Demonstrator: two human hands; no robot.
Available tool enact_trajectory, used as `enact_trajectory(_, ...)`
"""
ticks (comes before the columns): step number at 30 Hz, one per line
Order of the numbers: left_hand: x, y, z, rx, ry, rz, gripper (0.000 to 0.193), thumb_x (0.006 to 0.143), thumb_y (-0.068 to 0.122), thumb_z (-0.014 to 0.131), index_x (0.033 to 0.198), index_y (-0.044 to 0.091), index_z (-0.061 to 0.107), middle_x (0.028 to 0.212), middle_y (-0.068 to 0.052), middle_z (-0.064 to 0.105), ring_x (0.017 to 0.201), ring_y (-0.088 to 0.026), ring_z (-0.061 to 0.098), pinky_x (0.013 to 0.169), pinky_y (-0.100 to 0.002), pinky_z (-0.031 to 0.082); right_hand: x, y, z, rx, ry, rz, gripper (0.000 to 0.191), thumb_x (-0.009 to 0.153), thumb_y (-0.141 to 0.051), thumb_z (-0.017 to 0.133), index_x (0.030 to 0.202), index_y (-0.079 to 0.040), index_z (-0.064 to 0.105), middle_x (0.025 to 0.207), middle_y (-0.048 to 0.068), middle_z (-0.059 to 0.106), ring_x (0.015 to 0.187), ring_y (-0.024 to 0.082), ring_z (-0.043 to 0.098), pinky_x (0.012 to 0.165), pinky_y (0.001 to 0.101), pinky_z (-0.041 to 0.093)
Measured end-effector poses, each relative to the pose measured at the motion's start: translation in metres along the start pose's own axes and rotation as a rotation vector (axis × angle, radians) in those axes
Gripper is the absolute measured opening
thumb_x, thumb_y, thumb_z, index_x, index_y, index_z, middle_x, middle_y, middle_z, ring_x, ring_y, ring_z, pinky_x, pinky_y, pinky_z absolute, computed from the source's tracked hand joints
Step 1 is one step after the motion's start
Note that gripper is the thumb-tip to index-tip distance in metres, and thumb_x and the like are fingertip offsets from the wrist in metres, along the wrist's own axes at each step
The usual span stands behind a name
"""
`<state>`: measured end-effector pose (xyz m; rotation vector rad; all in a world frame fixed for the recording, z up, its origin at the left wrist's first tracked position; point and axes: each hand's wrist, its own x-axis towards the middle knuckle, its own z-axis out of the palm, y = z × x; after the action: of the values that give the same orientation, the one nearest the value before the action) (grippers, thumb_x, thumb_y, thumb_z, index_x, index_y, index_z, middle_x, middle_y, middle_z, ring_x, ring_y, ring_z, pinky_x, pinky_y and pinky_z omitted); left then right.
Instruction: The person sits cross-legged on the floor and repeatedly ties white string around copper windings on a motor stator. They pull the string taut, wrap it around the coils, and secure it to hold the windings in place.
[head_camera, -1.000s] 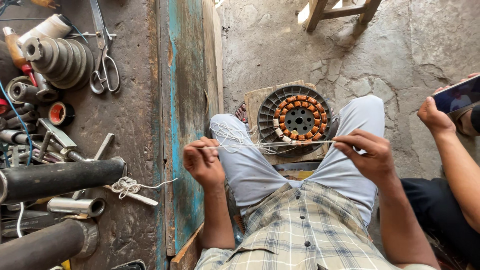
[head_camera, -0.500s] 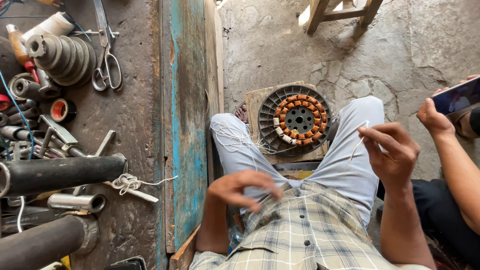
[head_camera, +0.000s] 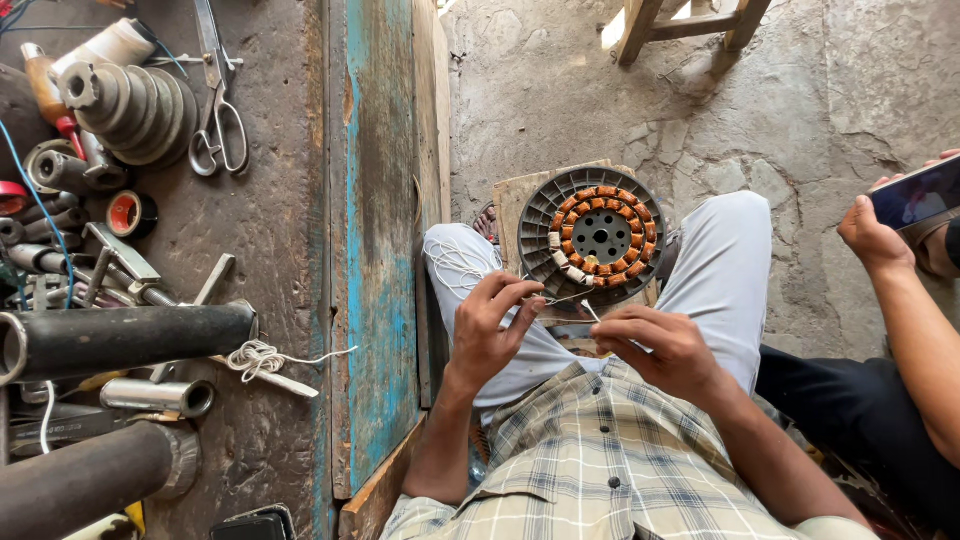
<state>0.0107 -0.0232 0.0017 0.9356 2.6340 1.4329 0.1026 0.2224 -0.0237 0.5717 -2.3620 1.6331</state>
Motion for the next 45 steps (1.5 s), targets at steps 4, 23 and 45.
enact_trajectory(4,-0.003,0.004,0.009,-0.287,-0.104,0.11,0.024,0.097,0.024,0.073,0.111,0.004,0.072,0.102,-0.009,0.07,0.087,-0.02,0.073,0.074,-0.031,0.062,0.005,0.001,0.009,-0.145,-0.021,-0.114,0.025,0.087,-0.007,0.076,0.112,-0.007,0.072,0.097,0.008,0.079,0.08,0.018,0.079,0.066,0.0294,0.063)
enact_trajectory(23,0.002,0.004,0.02,-0.282,-0.199,0.088,0.01,0.095,0.012,0.077,0.099,0.003,0.073,0.09,-0.008,0.071,0.08,-0.019,0.069,0.067,-0.031,0.056,0.004,0.001,-0.016,-0.29,0.204,-0.032,0.019,0.084,-0.006,0.08,0.101,-0.003,0.075,0.092,0.01,0.077,0.081,0.02,0.076,0.068,0.0307,0.061)
enact_trajectory(45,0.006,0.01,0.016,-0.188,-0.205,0.181,0.01,0.091,0.011,0.077,0.096,0.004,0.072,0.087,-0.007,0.069,0.077,-0.019,0.067,0.067,-0.034,0.054,0.013,0.001,-0.007,-0.274,0.045,-0.065,0.024,0.081,-0.012,0.082,0.105,-0.007,0.078,0.088,0.005,0.076,0.076,0.019,0.071,0.07,0.0332,0.056)
